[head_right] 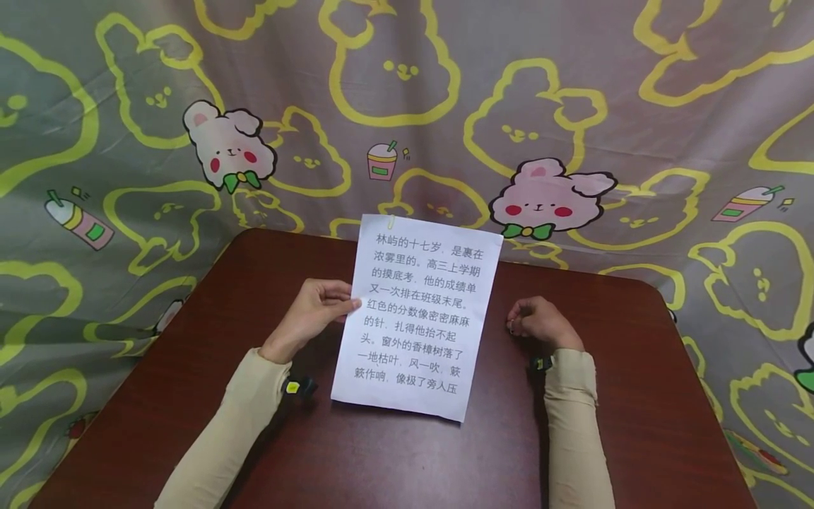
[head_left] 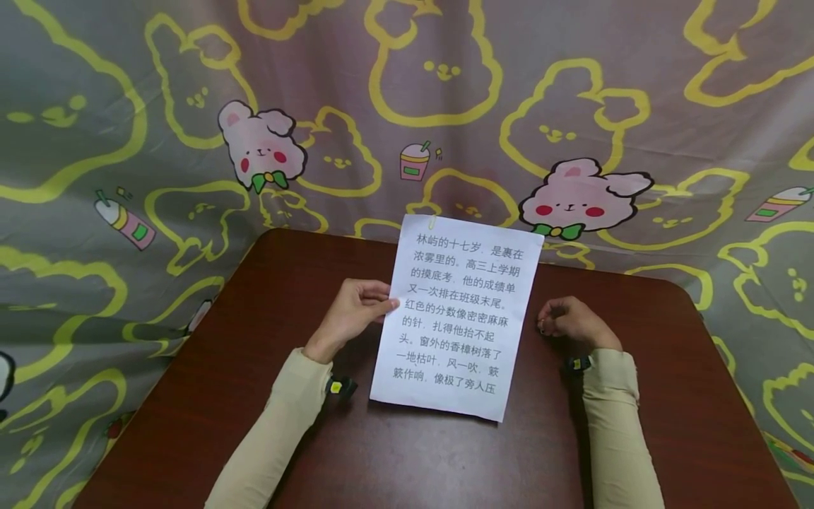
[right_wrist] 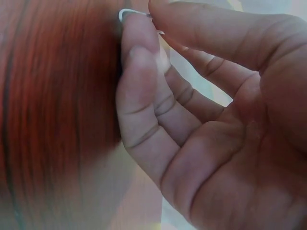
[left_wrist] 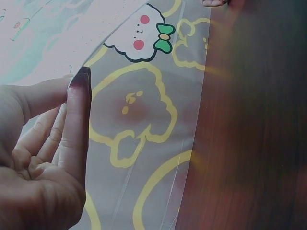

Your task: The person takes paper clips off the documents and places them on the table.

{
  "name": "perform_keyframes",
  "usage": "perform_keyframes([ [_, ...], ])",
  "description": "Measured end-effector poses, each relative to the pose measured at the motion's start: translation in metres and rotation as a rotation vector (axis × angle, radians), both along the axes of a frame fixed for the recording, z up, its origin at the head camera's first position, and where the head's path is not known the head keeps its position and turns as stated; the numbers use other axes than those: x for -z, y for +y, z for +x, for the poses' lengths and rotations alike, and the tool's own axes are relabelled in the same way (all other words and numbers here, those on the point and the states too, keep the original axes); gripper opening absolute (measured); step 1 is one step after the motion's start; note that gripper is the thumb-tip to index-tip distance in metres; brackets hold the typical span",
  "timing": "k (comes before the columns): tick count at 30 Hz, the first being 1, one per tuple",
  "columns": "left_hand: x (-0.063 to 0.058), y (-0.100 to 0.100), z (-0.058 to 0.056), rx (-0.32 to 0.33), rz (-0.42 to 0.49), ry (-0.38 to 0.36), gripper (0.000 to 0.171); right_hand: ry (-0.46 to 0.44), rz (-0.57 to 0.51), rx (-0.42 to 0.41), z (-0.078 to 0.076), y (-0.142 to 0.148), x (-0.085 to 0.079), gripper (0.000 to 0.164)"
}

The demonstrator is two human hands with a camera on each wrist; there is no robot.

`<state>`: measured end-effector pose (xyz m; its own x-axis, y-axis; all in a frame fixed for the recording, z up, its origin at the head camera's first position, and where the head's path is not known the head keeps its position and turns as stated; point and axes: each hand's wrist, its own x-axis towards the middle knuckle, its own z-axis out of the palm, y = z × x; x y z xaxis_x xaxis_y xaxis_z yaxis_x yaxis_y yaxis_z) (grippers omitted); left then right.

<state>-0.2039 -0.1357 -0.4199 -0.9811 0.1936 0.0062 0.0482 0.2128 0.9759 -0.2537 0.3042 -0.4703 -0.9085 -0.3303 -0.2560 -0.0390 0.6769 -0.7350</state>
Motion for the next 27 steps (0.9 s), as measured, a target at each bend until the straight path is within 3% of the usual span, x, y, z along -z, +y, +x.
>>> perform_keyframes([
  [19,-0.002,0.0,0.001,-0.003,0.005,-0.003,0.023,0.013,0.043,0.023,0.002,0.002,-0.004,0.014],
  [27,0.0,-0.001,0.0,0.005,0.011,0.004,0.024,0.044,-0.041,0.07,0.009,-0.002,-0.019,0.016],
])
